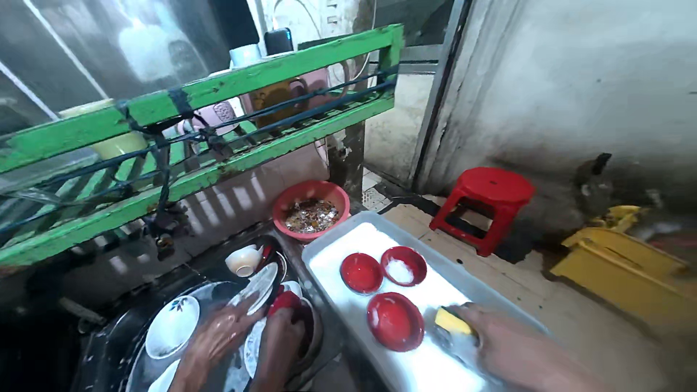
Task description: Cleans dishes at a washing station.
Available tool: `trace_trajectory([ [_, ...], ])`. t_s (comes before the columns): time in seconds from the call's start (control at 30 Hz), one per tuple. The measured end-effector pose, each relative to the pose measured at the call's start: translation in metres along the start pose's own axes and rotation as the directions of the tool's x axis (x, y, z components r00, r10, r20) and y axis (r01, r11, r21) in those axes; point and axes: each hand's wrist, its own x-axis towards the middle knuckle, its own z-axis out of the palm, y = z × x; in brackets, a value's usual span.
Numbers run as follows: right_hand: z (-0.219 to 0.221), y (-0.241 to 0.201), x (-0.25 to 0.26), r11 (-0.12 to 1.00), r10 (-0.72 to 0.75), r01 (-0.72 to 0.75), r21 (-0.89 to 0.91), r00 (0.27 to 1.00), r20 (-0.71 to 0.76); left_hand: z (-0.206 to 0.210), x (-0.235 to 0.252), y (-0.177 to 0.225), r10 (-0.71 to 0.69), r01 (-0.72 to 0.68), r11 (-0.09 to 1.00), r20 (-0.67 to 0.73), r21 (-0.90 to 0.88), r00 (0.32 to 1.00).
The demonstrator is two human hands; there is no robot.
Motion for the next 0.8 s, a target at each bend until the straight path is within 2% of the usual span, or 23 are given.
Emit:
trace_trajectory([
  [0.03, 0.0, 0.0, 0.001, 1.0, -0.004, 0.004, -0.009, 1.0, 0.007, -0.045, 0.004, 0.007, 0.014, -0.024, 0.997, 0.131, 0.073, 0.991],
  [0.1, 0.0, -0.001, 0.002, 1.0, -0.014, 0.014, -0.017, 1.0, 0.028, -0.083, 0.017, 0.037, 0.048, -0.052, 0.991, 0.029, 0.122, 0.998],
  [0.13, -0.001, -0.002, 0.002, 0.999, -0.033, 0.033, -0.02, 0.999, 0.029, -0.101, 0.022, 0.065, -0.007, 0.0, 0.994, 0.061, 0.111, 0.998],
  [0.2, -0.005, -0.006, -0.001, 0.999, -0.049, 0.05, -0.014, 0.997, 0.051, -0.173, 0.029, 0.171, -0.232, 0.254, 0.966, 0.272, -0.048, 0.934],
  [0.23, -0.006, -0.008, -0.002, 0.999, -0.039, 0.041, -0.016, 0.997, 0.072, -0.205, 0.028, 0.227, -0.29, 0.351, 0.915, 0.279, -0.2, 0.916],
  [0.27, -0.006, -0.008, -0.003, 0.999, -0.032, 0.034, -0.017, 0.995, 0.092, -0.222, 0.023, 0.273, -0.298, 0.335, 0.855, 0.154, -0.396, 0.942],
  [0.3, -0.006, -0.008, -0.003, 0.999, -0.033, 0.035, -0.018, 0.994, 0.102, -0.232, 0.021, 0.303, -0.291, 0.308, 0.786, 0.118, -0.536, 0.949],
  [0.33, -0.006, -0.007, -0.004, 0.999, -0.044, 0.046, -0.012, 0.994, 0.1, -0.234, 0.023, 0.322, -0.272, 0.298, 0.754, 0.135, -0.586, 0.953],
  [0.4, -0.005, -0.006, -0.003, 0.997, -0.08, 0.08, 0.01, 0.993, 0.086, -0.214, 0.035, 0.339, -0.176, 0.3, 0.814, 0.282, -0.497, 0.943],
  [0.43, -0.006, -0.006, -0.002, 0.995, -0.098, 0.096, 0.025, 0.991, 0.088, -0.21, 0.041, 0.347, -0.149, 0.313, 0.855, 0.381, -0.413, 0.912],
  [0.53, -0.007, -0.005, 0.004, 0.992, -0.124, 0.121, 0.028, 0.979, 0.165, -0.213, 0.048, 0.368, -0.159, 0.331, 0.904, 0.504, -0.271, 0.849],
  [0.57, -0.006, -0.005, 0.006, 0.992, -0.128, 0.123, 0.038, 0.973, 0.193, -0.193, 0.049, 0.363, -0.134, 0.292, 0.916, 0.478, -0.274, 0.868],
  [0.6, -0.005, -0.005, 0.006, 0.989, -0.143, 0.134, 0.06, 0.972, 0.189, -0.152, 0.048, 0.352, -0.107, 0.217, 0.931, 0.348, -0.293, 0.931],
  [0.63, -0.002, -0.003, 0.005, 0.986, -0.156, 0.143, 0.085, 0.973, 0.169, -0.1, 0.047, 0.337, -0.106, 0.134, 0.947, 0.109, -0.292, 0.988],
  [0.67, 0.001, -0.002, 0.006, 0.986, -0.158, 0.146, 0.085, 0.974, 0.16, -0.074, 0.051, 0.327, -0.132, 0.122, 0.958, -0.021, -0.259, 0.991],
  [0.7, 0.0, -0.004, 0.007, 0.988, -0.152, 0.142, 0.068, 0.971, 0.182, -0.085, 0.058, 0.322, -0.161, 0.162, 0.967, 0.02, -0.195, 0.987],
  [0.73, -0.006, -0.009, 0.005, 0.99, -0.139, 0.134, 0.038, 0.963, 0.229, -0.122, 0.069, 0.32, -0.176, 0.197, 0.976, 0.194, -0.095, 0.965],
  [0.77, -0.015, -0.016, 0.001, 0.992, -0.125, 0.129, 0.005, 0.954, 0.273, -0.145, 0.078, 0.31, -0.13, 0.131, 0.991, 0.279, 0.017, 0.952],
  [0.8, -0.022, -0.022, -0.002, 0.991, -0.124, 0.136, -0.019, 0.945, 0.303, -0.149, 0.084, 0.297, -0.04, 0.013, 0.996, 0.298, 0.091, 0.954],
])
